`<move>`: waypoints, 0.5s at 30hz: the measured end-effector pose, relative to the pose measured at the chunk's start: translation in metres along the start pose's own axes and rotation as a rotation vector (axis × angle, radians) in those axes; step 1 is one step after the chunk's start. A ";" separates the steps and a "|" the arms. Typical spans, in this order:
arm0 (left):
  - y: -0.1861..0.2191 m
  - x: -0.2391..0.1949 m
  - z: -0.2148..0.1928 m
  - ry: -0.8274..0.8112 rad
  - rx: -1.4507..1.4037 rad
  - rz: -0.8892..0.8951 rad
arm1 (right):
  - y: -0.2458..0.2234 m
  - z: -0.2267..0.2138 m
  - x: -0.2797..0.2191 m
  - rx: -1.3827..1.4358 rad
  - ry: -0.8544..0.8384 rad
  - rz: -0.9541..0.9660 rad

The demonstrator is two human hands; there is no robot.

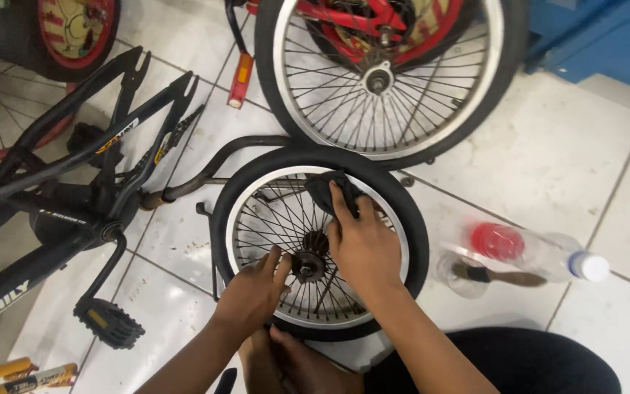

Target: The person cleans a bicycle wheel by scrubbing the rim and spokes with a brush. They then pour a pink liquid from a bottle into a small container and use the brush to apply the liquid to the wheel's components.

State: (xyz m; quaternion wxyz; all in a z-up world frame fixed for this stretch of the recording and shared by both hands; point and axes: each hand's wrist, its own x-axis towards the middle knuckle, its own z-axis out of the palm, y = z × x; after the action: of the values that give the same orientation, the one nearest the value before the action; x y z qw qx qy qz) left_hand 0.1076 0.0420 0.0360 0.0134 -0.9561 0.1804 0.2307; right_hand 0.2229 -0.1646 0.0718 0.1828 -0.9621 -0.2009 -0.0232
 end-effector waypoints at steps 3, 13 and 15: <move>-0.007 0.002 -0.005 0.009 -0.038 0.037 | -0.004 -0.002 0.007 0.011 0.090 -0.089; -0.019 0.009 0.001 0.178 -0.088 0.090 | -0.019 0.003 0.033 -0.023 -0.078 0.007; -0.021 0.009 -0.005 0.272 -0.034 0.147 | -0.021 0.002 0.030 -0.052 -0.120 0.084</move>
State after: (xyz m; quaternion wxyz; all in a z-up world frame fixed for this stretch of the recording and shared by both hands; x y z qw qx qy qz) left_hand 0.1245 0.0580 0.0357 -0.0443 -0.9628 0.2462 0.1024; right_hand 0.2421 -0.1343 0.0809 0.1460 -0.9739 -0.1700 0.0368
